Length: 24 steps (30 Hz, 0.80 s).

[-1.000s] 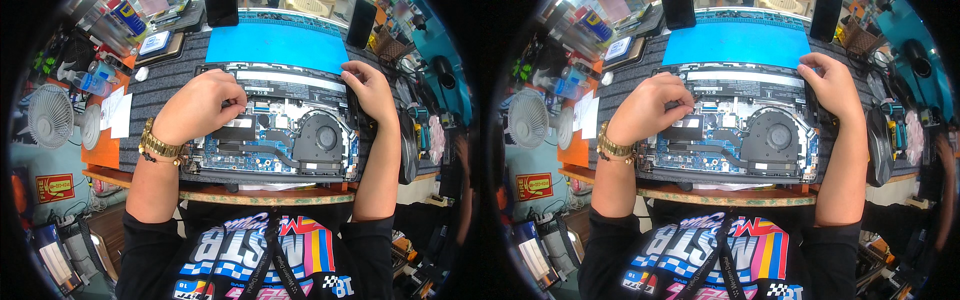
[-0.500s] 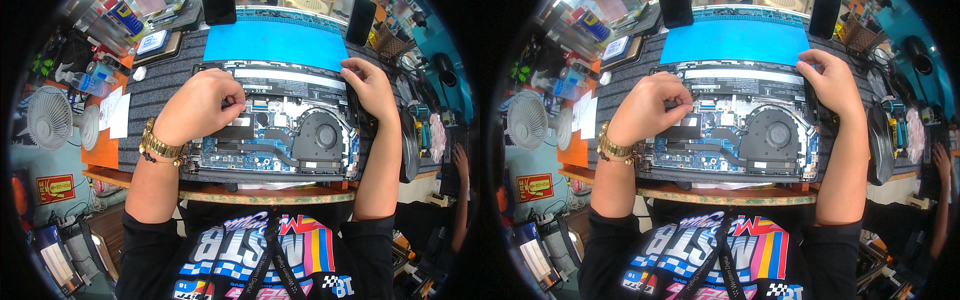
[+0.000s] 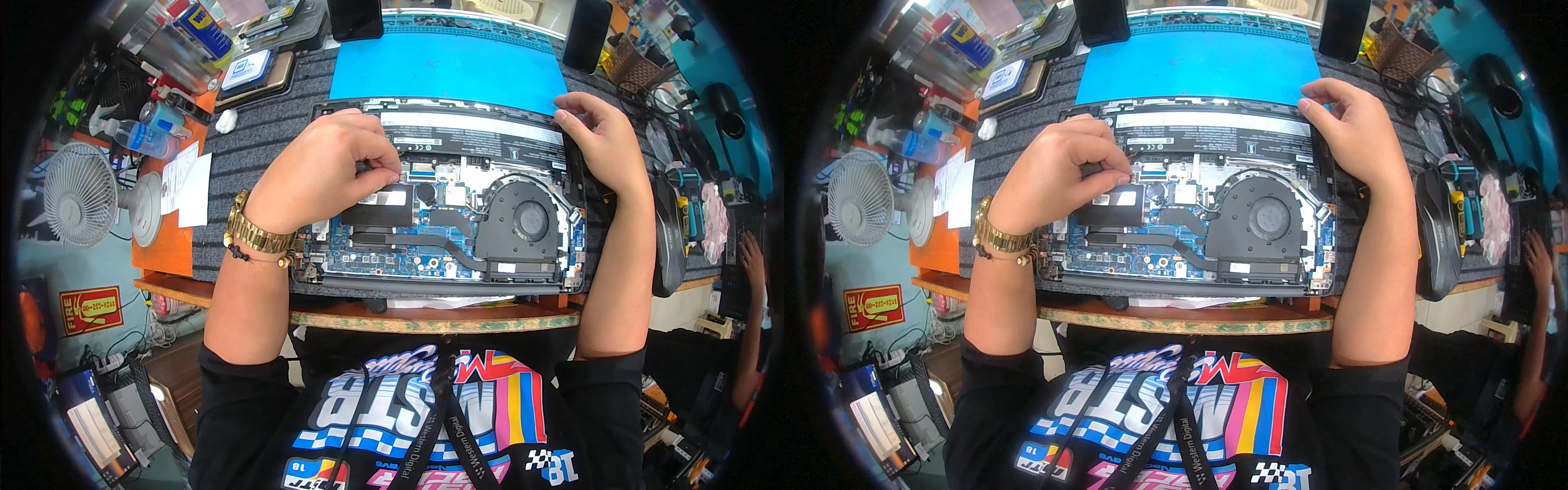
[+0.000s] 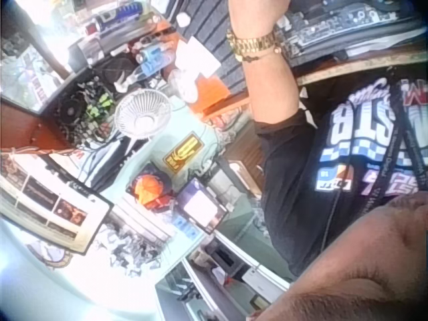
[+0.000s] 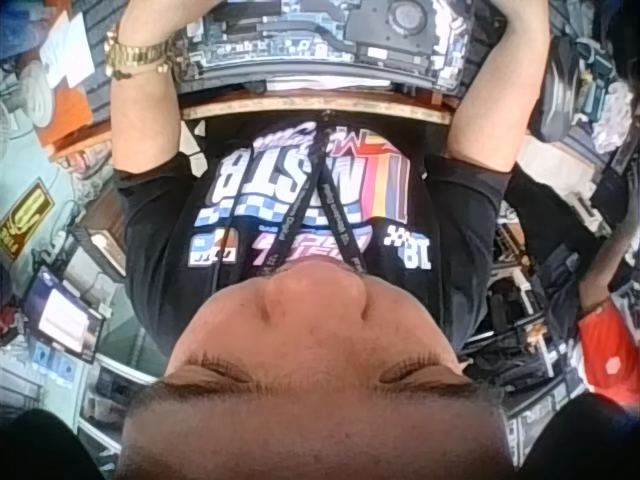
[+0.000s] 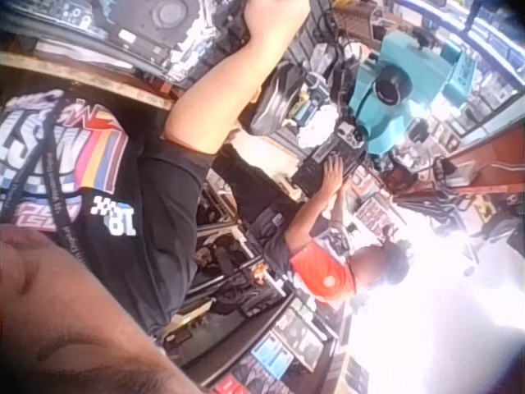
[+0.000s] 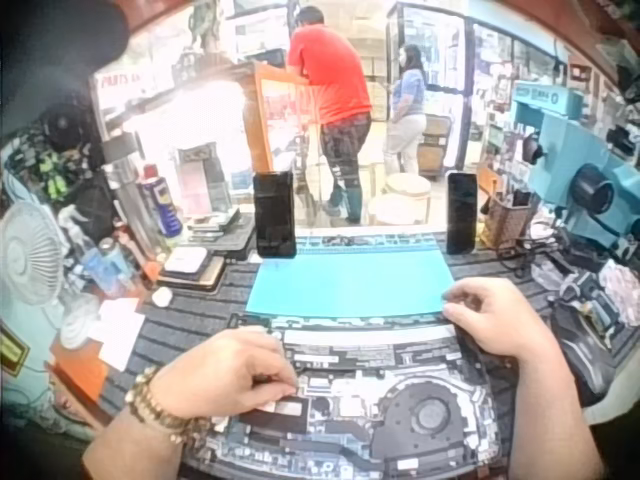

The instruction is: The person uses a screwdriver to work on internal components of an open laptop on a repair bench, moving small wires and components with their hands and a tool.

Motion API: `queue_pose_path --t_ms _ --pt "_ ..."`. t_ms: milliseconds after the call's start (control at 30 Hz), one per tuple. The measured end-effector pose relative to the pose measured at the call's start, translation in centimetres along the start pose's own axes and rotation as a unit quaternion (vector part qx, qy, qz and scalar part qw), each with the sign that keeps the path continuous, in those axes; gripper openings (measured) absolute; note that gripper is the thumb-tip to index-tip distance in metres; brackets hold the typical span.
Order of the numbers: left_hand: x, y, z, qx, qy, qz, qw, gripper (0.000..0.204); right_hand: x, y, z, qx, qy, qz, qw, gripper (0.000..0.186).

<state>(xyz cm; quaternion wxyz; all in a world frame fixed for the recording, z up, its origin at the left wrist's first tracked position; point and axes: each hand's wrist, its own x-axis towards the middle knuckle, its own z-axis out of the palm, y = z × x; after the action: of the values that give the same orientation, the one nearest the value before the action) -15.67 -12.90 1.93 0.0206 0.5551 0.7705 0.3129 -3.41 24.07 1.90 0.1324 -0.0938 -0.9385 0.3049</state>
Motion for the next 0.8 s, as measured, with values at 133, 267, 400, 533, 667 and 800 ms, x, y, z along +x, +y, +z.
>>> queue_pose_path --t_ms 133,267,400,533,667,800 --pt "0.01 0.04 -0.05 -0.001 -0.011 -0.009 1.0 0.009 -0.02 -0.13 -0.05 -0.001 -0.001 0.007 1.0 0.035" --pt "0.06 0.0 -0.03 0.004 -0.011 -0.002 1.0 0.008 0.05 0.07 -0.14 -0.002 -0.006 0.007 1.0 0.039" --pt "0.1 -0.06 0.12 0.01 -0.006 0.009 1.0 0.009 0.07 0.03 -0.14 -0.003 -0.007 0.005 1.0 0.039" --pt "0.28 -0.1 0.29 0.012 0.0 0.017 1.0 0.01 0.04 0.07 -0.14 0.002 -0.008 0.008 1.0 0.038" --pt "0.24 -0.03 0.18 0.005 -0.006 0.008 1.0 0.01 0.07 0.0 -0.15 0.0 -0.009 0.004 1.0 0.038" --pt "0.26 -0.17 0.25 -0.01 -0.007 0.015 1.0 0.009 -0.04 -0.21 0.03 0.002 -0.002 0.006 1.0 0.036"
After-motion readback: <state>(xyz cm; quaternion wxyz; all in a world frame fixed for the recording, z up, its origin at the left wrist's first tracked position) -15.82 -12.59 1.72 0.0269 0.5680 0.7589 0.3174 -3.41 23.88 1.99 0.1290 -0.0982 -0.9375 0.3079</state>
